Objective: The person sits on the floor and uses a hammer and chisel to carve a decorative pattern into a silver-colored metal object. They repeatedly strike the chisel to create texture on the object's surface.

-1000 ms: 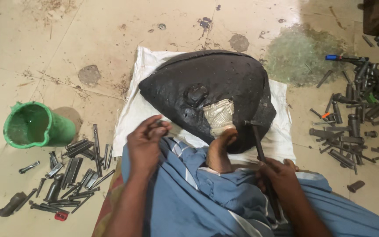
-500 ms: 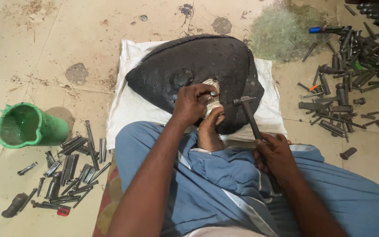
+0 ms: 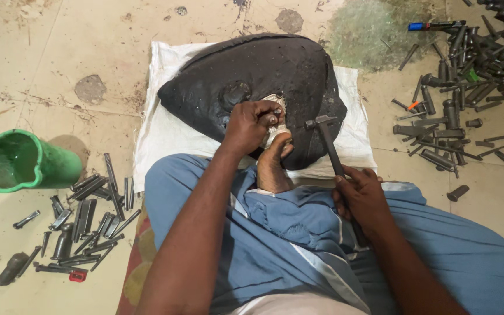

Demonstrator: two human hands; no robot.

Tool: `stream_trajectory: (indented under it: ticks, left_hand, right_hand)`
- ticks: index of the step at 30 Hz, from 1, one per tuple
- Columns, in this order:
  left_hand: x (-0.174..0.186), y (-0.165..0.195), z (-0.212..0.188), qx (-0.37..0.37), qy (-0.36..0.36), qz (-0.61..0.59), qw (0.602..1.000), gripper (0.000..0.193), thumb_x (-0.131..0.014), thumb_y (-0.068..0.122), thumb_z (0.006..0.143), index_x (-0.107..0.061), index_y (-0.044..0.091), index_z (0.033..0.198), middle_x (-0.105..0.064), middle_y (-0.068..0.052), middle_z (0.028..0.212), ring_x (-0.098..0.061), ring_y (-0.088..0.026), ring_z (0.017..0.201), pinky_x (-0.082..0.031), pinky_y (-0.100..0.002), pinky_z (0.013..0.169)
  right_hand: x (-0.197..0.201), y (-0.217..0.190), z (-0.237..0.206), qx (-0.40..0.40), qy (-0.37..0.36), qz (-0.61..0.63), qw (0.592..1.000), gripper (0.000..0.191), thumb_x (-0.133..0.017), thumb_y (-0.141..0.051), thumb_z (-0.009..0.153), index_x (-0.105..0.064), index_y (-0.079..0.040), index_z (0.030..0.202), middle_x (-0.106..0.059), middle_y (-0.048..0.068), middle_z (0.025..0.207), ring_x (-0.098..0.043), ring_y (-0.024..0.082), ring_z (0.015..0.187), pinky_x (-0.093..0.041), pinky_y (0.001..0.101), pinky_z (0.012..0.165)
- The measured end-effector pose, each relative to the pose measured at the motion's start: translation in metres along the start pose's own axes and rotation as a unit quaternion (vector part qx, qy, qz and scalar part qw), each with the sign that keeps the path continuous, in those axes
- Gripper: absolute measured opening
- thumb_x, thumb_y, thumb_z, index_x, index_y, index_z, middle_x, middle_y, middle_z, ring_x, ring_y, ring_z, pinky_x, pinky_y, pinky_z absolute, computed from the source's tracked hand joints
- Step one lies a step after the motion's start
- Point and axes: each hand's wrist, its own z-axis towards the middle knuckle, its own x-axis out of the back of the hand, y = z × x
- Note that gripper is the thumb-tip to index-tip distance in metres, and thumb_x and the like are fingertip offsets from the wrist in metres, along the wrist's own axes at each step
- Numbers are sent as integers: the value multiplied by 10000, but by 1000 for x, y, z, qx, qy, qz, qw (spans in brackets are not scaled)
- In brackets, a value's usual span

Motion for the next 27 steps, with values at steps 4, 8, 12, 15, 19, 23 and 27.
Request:
stream_trajectory:
  ticks: [4, 8, 12, 15, 19, 23, 27]
  left_hand:
    - [4, 1, 0, -1, -20, 27, 999, 158, -670, -57, 891, -768, 7, 997, -793, -79, 847, -730, -128, 749, -562, -287, 700]
    - [6, 0, 1, -9, -37, 18, 999, 156, -669, -56, 890, -766, 13, 990, -793, -69, 852, -726, -118, 748, -568, -289, 703]
    - [5, -3, -1, -28, -22, 29, 999, 204, -684, -49, 866, -775, 35, 1029, -797, -87, 922, -757, -148, 780, -584, -296, 715]
    - [4, -5, -5, -28, -15, 67, 997, 208, -730, -7, 836, -790, 59, 1024, -791, -110, 941, -775, -202, 794, -579, -320, 706]
    - [3, -6, -12, -88, 3, 122, 989, 217, -764, 29, 833, -791, 74, 1044, -783, -128, 987, -774, -255, 835, -590, -334, 740]
    - [0, -3, -18, -95, -1, 132, 987, 261, -820, 82, 761, -793, 86, 1021, -779, -131, 969, -778, -243, 828, -601, -337, 728]
    - [-1, -1, -25, -109, 6, 121, 987, 231, -796, 107, 815, -786, 100, 1046, -789, -98, 991, -791, -211, 861, -615, -319, 759]
  right_hand:
    - [-2, -8, -4, 1, 10, -9, 1000, 367, -586, -169, 995, -619, -27, 1332, -590, 44, 622, -503, 106, 404, -372, 250, 353]
    - [-6, -15, -8, -2, 38, -1, 999, 376, -607, -157, 983, -620, -23, 1334, -585, 44, 644, -500, 111, 405, -371, 258, 348]
    - [-10, -18, -13, -8, 56, 2, 998, 409, -617, -168, 973, -591, -37, 1360, -603, 55, 651, -494, 115, 407, -377, 268, 358]
    - [-10, -25, -20, 65, 100, -44, 992, 446, -624, -168, 996, -569, -23, 1414, -628, 59, 691, -542, 102, 478, -437, 270, 410]
    - [-5, -40, -29, 269, 138, -206, 931, 412, -587, -127, 1058, -527, 20, 1438, -669, 61, 776, -609, 99, 604, -503, 272, 532]
    - [-2, -44, -31, 379, 132, -305, 864, 450, -598, -86, 1055, -519, 11, 1488, -677, 106, 834, -639, 136, 669, -528, 305, 606]
    - [-1, -28, -24, 488, 146, -378, 773, 434, -647, -63, 1028, -546, 7, 1444, -676, 170, 938, -666, 224, 732, -536, 337, 645]
